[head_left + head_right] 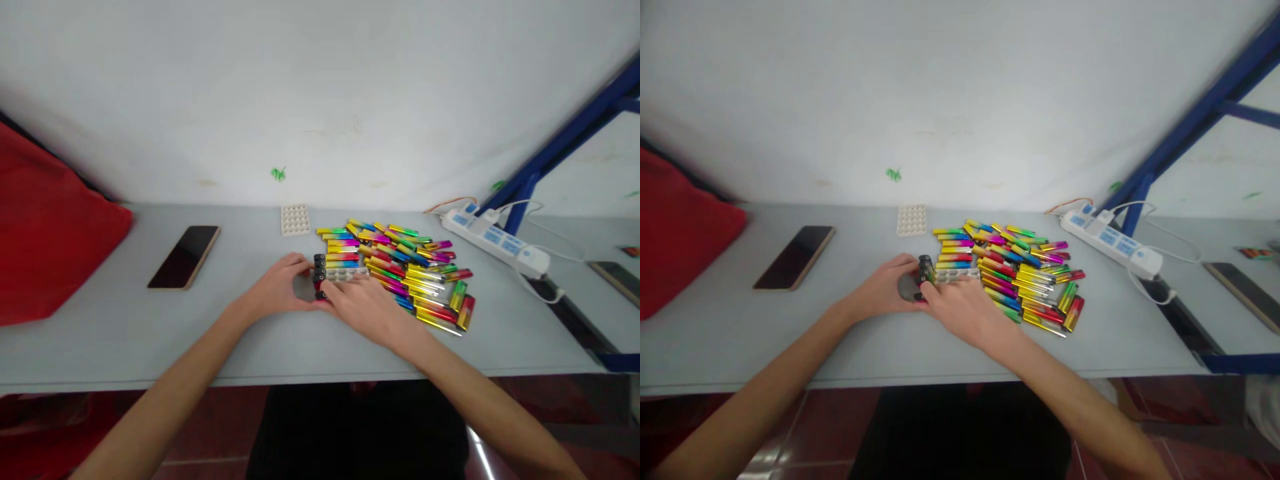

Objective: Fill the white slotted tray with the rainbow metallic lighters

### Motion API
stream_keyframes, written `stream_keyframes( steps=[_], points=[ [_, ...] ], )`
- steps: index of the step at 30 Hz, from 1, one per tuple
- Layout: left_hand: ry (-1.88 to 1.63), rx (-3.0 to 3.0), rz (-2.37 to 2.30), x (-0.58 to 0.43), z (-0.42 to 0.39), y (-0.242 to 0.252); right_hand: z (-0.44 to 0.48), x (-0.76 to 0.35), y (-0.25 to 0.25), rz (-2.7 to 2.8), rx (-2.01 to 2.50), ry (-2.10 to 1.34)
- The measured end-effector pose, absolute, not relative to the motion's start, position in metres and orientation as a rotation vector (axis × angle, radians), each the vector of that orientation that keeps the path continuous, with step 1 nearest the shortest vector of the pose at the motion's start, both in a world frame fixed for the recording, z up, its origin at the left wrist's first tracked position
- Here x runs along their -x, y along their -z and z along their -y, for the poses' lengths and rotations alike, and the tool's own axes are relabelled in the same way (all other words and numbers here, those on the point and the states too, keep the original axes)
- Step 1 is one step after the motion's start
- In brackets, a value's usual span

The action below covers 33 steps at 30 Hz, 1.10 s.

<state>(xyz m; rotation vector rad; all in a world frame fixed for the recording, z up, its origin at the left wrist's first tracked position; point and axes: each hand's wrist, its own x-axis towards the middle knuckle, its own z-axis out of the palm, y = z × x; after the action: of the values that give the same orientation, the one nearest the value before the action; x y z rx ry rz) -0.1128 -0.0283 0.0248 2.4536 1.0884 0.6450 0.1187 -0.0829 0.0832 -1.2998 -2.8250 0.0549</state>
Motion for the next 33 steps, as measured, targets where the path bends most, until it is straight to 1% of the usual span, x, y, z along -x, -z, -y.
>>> stream_keyframes(
  steps=[4,7,9,11,15,17,20,23,26,30,33],
  points=[
    [-0.628,-2.466,-1.111,0.113,0.029,-0.025,0.083,-0.112,-0.086,2.731,1.524,-0.117],
    [-0.601,-2.476,-1.123,0.112,0.03,-0.028,0.075,-0.124,-0.084,2.667,1.417,-0.285],
    [-0.587,-2.49,-1.137,0.112,0.032,-0.031,0.066,-0.14,-0.086,2.539,1.312,-0.389],
    [-0.584,-2.494,-1.162,0.114,0.034,-0.036,0.055,-0.164,-0.092,2.362,1.295,-0.42],
    [-0.59,-2.484,-1.191,0.124,0.036,-0.05,0.024,-0.218,-0.109,2.181,1.365,-0.229],
    [-0.61,-2.48,-1.213,0.133,0.035,-0.059,0.011,-0.241,-0.111,2.219,1.413,-0.153],
    [-0.594,-2.464,-1.274,0.149,0.031,-0.069,-0.001,-0.261,-0.101,2.373,1.51,-0.149],
    [-0.522,-2.426,-1.364,0.167,0.029,-0.069,-0.003,-0.264,-0.083,2.506,1.63,-0.184],
    [-0.482,-2.395,-1.497,0.184,0.03,-0.06,0.001,-0.256,-0.068,2.51,1.696,-0.155],
    [-0.519,-2.388,-1.669,0.205,0.034,-0.048,0.006,-0.244,-0.062,2.49,1.732,-0.086],
    [-0.534,-2.398,-1.732,0.216,0.033,-0.048,0.009,-0.243,-0.061,2.47,1.717,-0.067]
  ],
)
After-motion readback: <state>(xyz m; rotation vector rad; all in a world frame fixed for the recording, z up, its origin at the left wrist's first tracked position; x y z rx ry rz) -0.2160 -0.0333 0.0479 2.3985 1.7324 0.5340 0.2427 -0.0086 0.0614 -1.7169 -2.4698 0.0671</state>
